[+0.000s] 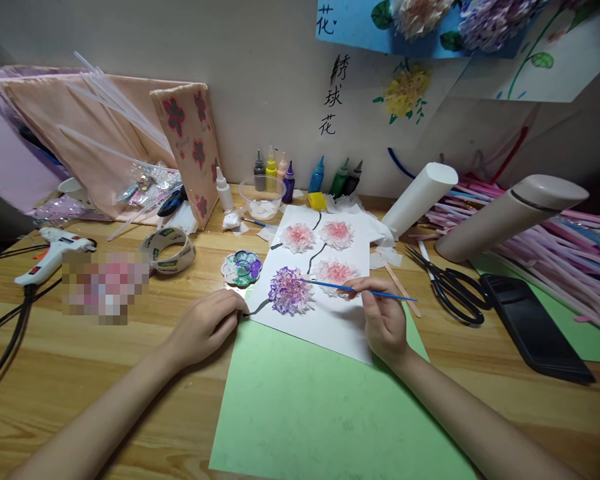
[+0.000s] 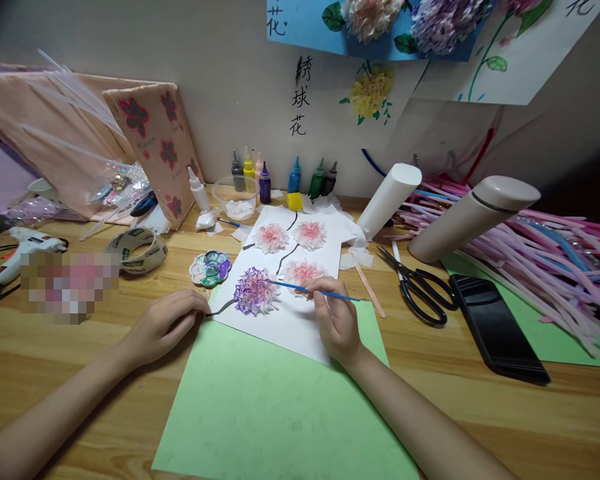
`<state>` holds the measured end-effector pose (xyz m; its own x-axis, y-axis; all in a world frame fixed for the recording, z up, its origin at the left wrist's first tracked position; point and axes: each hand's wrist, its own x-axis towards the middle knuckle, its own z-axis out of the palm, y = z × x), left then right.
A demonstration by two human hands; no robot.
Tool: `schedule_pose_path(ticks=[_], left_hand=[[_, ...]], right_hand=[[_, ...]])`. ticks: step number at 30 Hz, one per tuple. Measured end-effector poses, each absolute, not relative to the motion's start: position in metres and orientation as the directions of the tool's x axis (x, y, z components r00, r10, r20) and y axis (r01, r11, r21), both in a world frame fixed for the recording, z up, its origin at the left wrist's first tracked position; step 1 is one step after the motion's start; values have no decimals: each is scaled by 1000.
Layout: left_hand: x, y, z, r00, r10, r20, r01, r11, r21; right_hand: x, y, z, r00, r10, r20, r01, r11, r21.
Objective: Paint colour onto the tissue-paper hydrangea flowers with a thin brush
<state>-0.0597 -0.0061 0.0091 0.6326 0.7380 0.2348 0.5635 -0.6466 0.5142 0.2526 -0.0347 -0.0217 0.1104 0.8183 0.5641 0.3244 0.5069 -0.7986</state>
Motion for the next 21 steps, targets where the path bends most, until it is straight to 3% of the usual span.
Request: schedule_pose_path(ticks=[2,5,9,14,21], left_hand=[[-58,-5,8,526,801,287,618,-591,517],[-60,3,5,221,906,362,736,-398,548],[-67,18,1,-36,968,247,849,-101,518],[-65,30,4,-42,991,124,898,-17,440],[-61,32,2,-80,990,120,828,-1,561]], right_hand=[[252,-35,-21,148,802,579,307,519,-797],[252,-36,-22,178,795,581,314,513,-799],[251,-36,-23,178,799,575,318,506,-802],[248,-36,-22,181,797,577,297,515,-804],[246,-38,-28,177,773,609,341,533,-775]])
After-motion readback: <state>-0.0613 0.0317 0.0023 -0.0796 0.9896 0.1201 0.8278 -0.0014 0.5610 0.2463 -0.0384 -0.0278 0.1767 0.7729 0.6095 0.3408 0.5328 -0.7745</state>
